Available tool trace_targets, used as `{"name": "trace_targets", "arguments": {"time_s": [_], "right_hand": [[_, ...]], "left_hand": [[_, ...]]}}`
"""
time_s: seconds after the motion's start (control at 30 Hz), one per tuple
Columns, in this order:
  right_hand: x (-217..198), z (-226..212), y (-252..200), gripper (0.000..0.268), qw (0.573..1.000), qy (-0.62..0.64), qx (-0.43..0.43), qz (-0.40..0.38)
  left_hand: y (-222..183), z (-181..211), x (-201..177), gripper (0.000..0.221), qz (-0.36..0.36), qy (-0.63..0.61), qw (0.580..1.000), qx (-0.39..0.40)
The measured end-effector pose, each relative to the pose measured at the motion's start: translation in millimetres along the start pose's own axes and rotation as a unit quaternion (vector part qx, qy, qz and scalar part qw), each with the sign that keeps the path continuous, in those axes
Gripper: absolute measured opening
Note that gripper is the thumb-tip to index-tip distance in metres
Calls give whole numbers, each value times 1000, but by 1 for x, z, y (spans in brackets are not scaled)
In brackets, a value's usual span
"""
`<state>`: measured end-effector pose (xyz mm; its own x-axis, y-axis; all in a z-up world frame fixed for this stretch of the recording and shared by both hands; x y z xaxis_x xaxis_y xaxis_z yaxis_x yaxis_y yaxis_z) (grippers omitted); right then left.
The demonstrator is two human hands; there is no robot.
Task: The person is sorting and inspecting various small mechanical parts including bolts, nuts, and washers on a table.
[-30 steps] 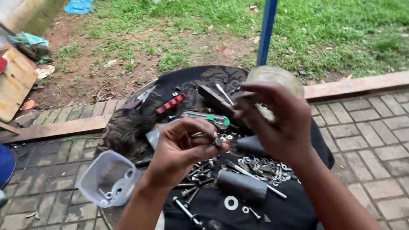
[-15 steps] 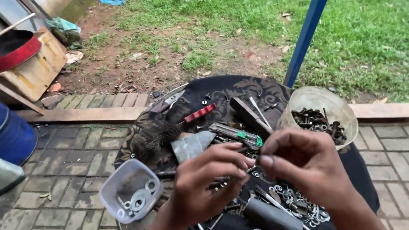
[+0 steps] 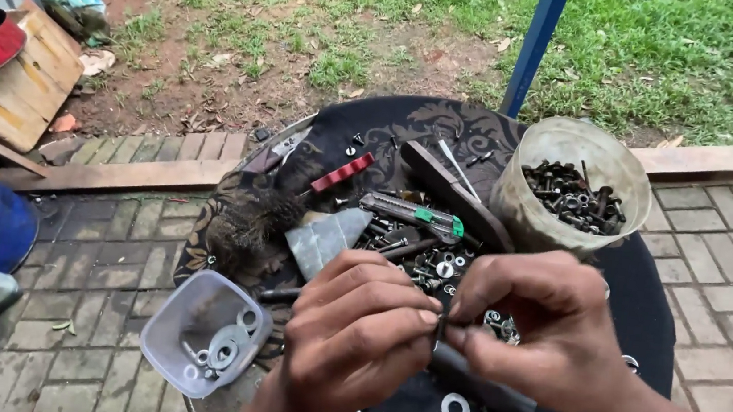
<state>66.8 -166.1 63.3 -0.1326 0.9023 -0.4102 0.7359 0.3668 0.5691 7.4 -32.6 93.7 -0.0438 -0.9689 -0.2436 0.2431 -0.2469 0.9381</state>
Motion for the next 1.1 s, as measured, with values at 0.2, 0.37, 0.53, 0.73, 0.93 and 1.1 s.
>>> {"name": "trace_targets", "arguments": {"time_s": [0.2,0.37,0.53,0.73,0.93,1.1], "right_hand": [[1,7,-2,14,1000,13,15,7],[5,11,-3,12,999,28,29,-6],[1,12,-3,9,999,18,31,0],[2,5,-2,8,1000,13,23,4],[1,3,-2,7,1000,11,20,11],[-3,11,-6,10,999,23,39,21]], "left_hand": [[2,2,-3,6,7,3,1000,-4],[1,1,-2,5,-1,-4,1000,-16],[0,-1,-3,8,-11,-23,999,-33],[1,1,-1,3,-31,-34,998,-33],[0,0,-1,4,-30,-34,998,-32],[1,1,0,4,-33,-39,998,-34]]}}
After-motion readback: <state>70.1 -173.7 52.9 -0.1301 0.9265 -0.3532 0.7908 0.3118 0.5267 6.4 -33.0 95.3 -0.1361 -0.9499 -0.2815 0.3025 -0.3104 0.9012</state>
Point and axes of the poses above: each hand's wrist, its own y-axis towards the middle knuckle, its own x-axis out of the palm, z = x × y, the point moved 10 cm from there along y, towards the middle knuckle, and after that the axes turned 15 degrees about -y, right-handed, at the moved point
